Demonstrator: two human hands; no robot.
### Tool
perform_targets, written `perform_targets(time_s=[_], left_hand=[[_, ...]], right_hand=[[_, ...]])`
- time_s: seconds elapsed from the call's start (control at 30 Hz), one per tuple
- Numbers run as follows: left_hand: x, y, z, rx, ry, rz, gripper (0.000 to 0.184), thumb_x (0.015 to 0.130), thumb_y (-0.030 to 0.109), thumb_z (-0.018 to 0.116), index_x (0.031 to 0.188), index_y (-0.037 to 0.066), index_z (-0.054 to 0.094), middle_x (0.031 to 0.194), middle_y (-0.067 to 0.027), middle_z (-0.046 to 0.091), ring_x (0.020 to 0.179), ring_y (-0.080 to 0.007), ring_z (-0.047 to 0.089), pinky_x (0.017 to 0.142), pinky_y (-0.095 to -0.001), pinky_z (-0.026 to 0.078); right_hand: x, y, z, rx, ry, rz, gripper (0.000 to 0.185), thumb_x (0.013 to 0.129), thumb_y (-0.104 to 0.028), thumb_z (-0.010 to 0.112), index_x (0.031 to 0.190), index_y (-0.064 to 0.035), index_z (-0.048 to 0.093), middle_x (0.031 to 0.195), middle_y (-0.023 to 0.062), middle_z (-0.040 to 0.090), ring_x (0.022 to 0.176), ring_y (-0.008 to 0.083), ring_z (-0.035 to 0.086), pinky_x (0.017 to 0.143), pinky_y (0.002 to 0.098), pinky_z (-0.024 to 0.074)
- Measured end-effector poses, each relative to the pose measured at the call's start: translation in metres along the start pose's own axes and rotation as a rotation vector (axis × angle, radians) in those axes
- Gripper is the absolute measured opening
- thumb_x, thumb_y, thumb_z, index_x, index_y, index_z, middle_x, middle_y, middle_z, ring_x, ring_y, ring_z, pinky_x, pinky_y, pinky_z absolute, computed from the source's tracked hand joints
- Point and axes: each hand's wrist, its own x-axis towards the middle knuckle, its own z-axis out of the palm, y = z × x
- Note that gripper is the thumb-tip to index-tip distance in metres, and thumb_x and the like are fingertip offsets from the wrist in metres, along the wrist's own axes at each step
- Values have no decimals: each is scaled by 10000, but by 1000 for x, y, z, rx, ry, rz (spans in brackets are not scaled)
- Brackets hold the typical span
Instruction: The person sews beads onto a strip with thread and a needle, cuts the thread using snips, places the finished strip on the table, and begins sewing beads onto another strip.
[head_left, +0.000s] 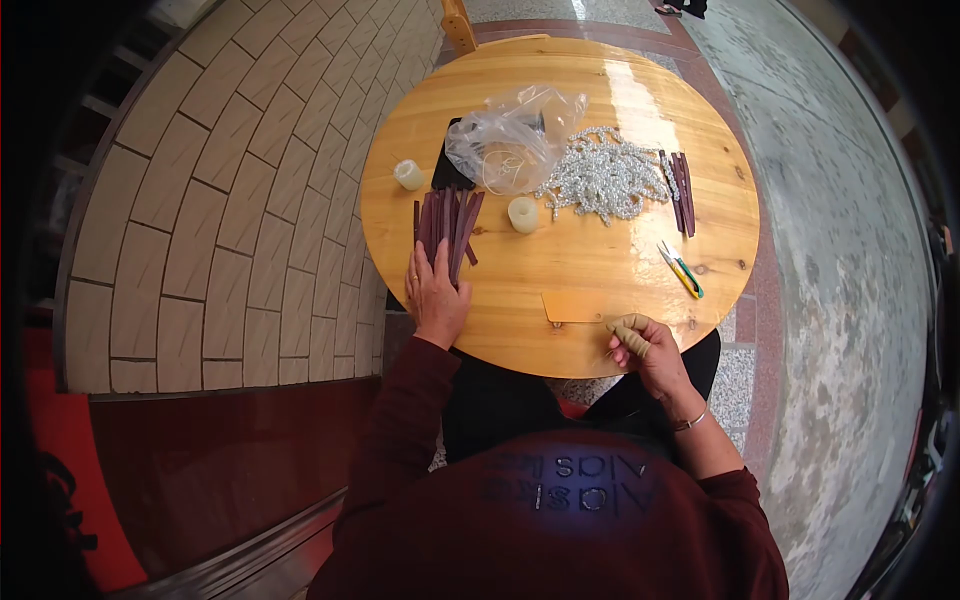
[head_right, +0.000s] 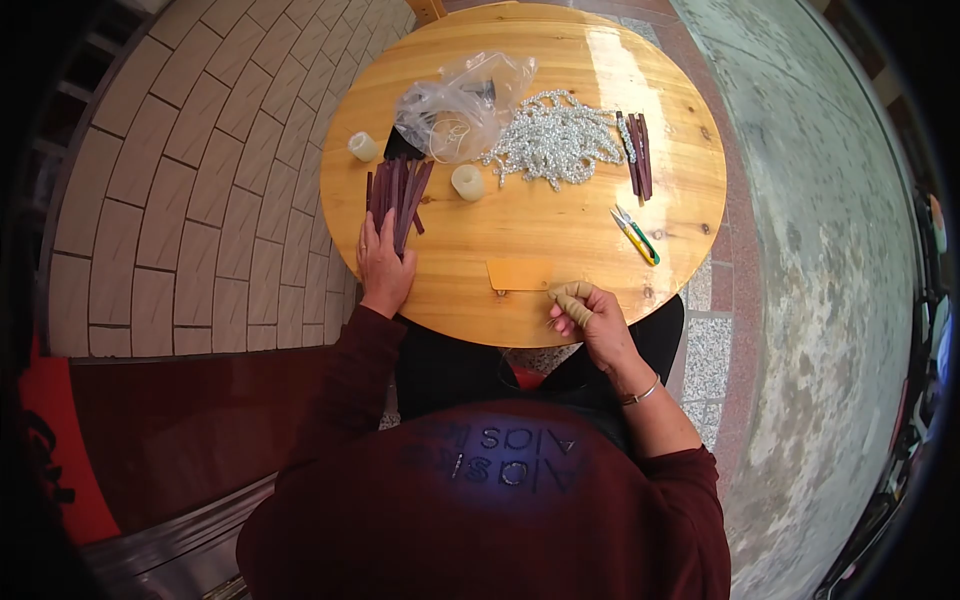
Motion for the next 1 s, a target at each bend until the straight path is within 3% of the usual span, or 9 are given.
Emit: perform_targets(time_s=[0.27, 0.37, 0.47, 0.77, 0.8, 0.83, 0.9, 0.93, 1.0], left_hand=[[27, -34, -7, -107, -35, 194, 635, 745, 165, 556, 1351, 90, 385, 1392, -240, 306, 1293, -373, 293, 1058, -478, 228], [13, -15, -18, -101, 74, 195, 635, 811, 262, 565, 1371, 67, 339, 1400, -270, 267, 1305, -402, 259, 1061, -516, 188], [-10, -12, 2, -318, 139, -338, 781, 879, 498, 500, 1385, -26, 220, 1400, -335, 174, 1319, -450, 169, 1066, -529, 143], [25, 3, 5, -422, 264, -346, 708, 892, 428, 514, 1355, -42, 258, 1390, -304, 215, 1298, -436, 209, 1067, -475, 178], [20, 10, 4, -180, 390, -265, 610, 883, 352, 549, 1319, -26, 350, 1327, -231, 356, 1253, -383, 314, 1039, -428, 255], [17, 18, -2, -182, 389, -261, 610, 883, 352, 549, 1319, -26, 350, 1327, -231, 356, 1253, -383, 314, 1039, -428, 255], [9, 34, -15, -167, 224, 107, 472, 839, 211, 592, 1240, -6, 469, 1229, -167, 460, 1195, -348, 376, 996, -405, 308], [11, 43, -14, -154, 239, 202, 320, 794, 94, 601, 1098, 1, 565, 1087, -114, 530, 1071, -297, 463, 910, -380, 375], [17, 41, -1, -71, 156, 242, 245, 795, 85, 577, 1027, 7, 563, 1022, -111, 526, 1013, -285, 483, 878, -373, 390]], right_hand=[[0, 3, 1, 8, -19, -4, 128, 906, -128, 563, 955, -16, 602, 740, 12, 621, 591, 59, 548, 552, 177, 453], [-2, 0, -1, 6, 1, -6, 131, 906, -131, 564, 957, -16, 603, 741, 12, 622, 592, 60, 550, 552, 178, 453], [-1, 0, -3, 8, 11, -17, 134, 906, -135, 565, 956, -17, 603, 741, 13, 623, 593, 61, 551, 553, 179, 453], [-1, 5, 2, -20, -36, -6, 129, 906, -136, 563, 946, -21, 605, 749, 13, 626, 603, 62, 554, 558, 182, 453], [-2, 4, 1, -28, -28, -2, 130, 906, -136, 562, 947, -21, 605, 749, 12, 626, 604, 62, 554, 558, 183, 453], [-3, 2, -1, -27, -24, -4, 130, 906, -136, 562, 947, -21, 605, 749, 12, 626, 604, 62, 554, 558, 183, 453], [-4, 1, -4, -36, 17, -18, 134, 905, -144, 565, 948, -24, 606, 744, 10, 626, 604, 59, 556, 558, 180, 452], [-3, 3, -4, -39, 13, -10, 134, 905, -144, 565, 948, -24, 606, 744, 10, 626, 604, 59, 556, 558, 180, 452], [1, 3, -2, -27, -17, -61, 139, 904, -152, 569, 950, -26, 606, 743, 9, 625, 604, 58, 556, 560, 178, 452]])
